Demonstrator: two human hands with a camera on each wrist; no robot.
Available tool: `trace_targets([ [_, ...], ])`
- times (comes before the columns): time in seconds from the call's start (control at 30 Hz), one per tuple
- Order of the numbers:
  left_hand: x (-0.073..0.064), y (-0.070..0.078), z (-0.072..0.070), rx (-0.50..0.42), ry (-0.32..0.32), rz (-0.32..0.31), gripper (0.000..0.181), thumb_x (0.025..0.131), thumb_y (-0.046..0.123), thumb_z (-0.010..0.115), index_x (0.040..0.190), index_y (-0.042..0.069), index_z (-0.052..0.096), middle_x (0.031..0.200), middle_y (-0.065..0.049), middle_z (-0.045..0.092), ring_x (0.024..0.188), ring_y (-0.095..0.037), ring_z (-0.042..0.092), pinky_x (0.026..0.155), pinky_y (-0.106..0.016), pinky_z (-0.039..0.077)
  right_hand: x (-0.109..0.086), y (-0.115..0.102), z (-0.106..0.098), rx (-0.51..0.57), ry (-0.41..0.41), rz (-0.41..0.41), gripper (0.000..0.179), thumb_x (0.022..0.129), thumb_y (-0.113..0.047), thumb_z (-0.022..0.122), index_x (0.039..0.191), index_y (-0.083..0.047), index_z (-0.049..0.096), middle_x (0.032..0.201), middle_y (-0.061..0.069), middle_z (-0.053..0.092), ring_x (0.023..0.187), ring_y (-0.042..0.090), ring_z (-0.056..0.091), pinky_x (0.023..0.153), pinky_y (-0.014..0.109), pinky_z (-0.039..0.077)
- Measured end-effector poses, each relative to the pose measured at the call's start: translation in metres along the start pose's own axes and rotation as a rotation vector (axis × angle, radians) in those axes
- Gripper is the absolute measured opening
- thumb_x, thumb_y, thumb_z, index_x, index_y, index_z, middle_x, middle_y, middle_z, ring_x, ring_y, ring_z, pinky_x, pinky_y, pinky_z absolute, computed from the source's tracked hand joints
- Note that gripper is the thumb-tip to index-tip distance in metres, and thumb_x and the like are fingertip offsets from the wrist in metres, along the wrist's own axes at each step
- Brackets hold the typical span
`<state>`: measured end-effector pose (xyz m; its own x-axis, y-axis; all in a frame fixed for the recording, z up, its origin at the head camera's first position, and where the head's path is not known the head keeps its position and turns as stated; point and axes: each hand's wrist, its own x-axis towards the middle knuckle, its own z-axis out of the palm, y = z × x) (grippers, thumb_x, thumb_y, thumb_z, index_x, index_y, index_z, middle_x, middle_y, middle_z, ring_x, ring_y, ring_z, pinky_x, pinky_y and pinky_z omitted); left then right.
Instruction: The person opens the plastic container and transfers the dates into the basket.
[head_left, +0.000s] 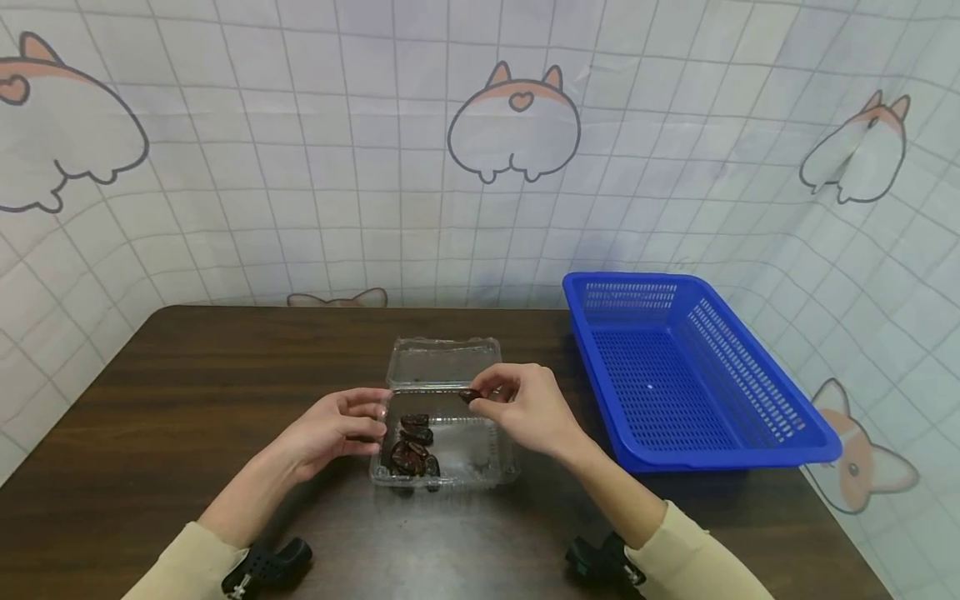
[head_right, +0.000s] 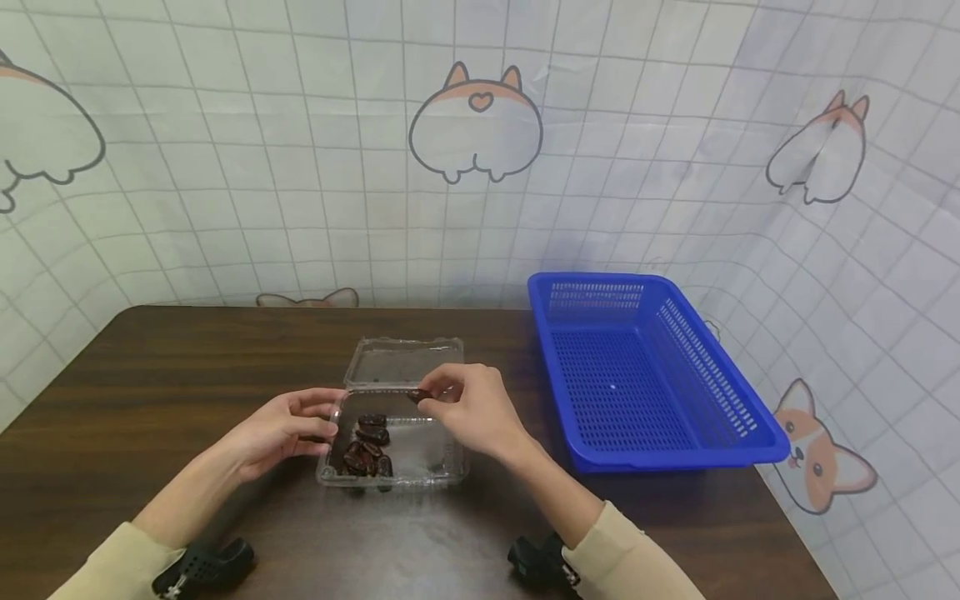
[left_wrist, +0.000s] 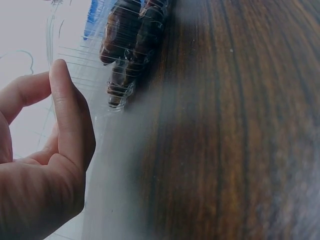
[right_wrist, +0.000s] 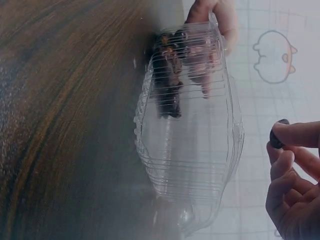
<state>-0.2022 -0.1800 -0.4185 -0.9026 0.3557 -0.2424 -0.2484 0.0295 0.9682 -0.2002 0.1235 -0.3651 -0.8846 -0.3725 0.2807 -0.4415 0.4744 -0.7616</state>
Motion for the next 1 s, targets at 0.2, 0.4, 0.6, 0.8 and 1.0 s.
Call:
trace_targets([
  [0.2, 0.0, -0.003, 0.001, 0.008, 0.007, 0.008, 0.061, 0.096, 0.0, 0.066, 0.151, -0.008, 0.04, 0.127, -0.021, 0.052, 0.095, -0.021, 0.062, 0.083, -0.038, 0.06, -0.005, 0.001, -0.003, 0.017, 0.05, 0.01, 0.011, 0.087, -0.012, 0.081, 0.097, -0.018, 0.079, 0.079, -0.008, 0.069, 0.061, 0.014, 0.061, 0.05, 0.03, 0.048],
  [0.4, -0.001, -0.004, 0.002, 0.012, 0.005, 0.004, 0.06, 0.097, 0.0, 0.065, 0.151, -0.008, 0.039, 0.126, -0.019, 0.053, 0.095, -0.02, 0.063, 0.083, -0.038, 0.06, -0.01, 0.001, -0.01, 0.069, 0.109, 0.03, 0.012, 0.089, -0.014, 0.082, 0.099, -0.016, 0.075, 0.081, -0.004, 0.07, 0.063, 0.017, 0.061, 0.048, 0.029, 0.044],
  [0.6, 0.001, -0.003, 0.003, 0.018, 0.009, 0.015, 0.06, 0.097, 0.001, 0.066, 0.151, -0.007, 0.041, 0.126, -0.018, 0.053, 0.097, -0.021, 0.061, 0.083, -0.038, 0.06, -0.01, 0.003, -0.021, 0.095, 0.146, -0.008, 0.013, 0.088, -0.011, 0.082, 0.098, -0.011, 0.074, 0.081, 0.001, 0.07, 0.063, 0.019, 0.06, 0.047, 0.027, 0.041],
  [0.8, 0.002, -0.003, 0.003, 0.03, 0.014, 0.009, 0.062, 0.096, 0.001, 0.067, 0.152, -0.005, 0.04, 0.133, -0.022, 0.051, 0.101, -0.023, 0.061, 0.085, -0.039, 0.06, -0.011, 0.005, -0.039, 0.123, 0.187, -0.013, 0.013, 0.09, -0.01, 0.081, 0.102, -0.009, 0.076, 0.087, 0.004, 0.072, 0.066, 0.019, 0.06, 0.052, 0.025, 0.041],
  [1.0, 0.001, 0.0, 0.002, 0.032, 0.02, 0.006, 0.062, 0.096, 0.001, 0.067, 0.152, -0.005, 0.04, 0.135, -0.023, 0.05, 0.101, -0.023, 0.062, 0.086, -0.04, 0.06, -0.016, 0.008, -0.06, 0.104, 0.223, -0.009, 0.016, 0.093, -0.012, 0.078, 0.109, -0.007, 0.076, 0.099, 0.006, 0.073, 0.074, 0.023, 0.063, 0.057, 0.027, 0.045],
])
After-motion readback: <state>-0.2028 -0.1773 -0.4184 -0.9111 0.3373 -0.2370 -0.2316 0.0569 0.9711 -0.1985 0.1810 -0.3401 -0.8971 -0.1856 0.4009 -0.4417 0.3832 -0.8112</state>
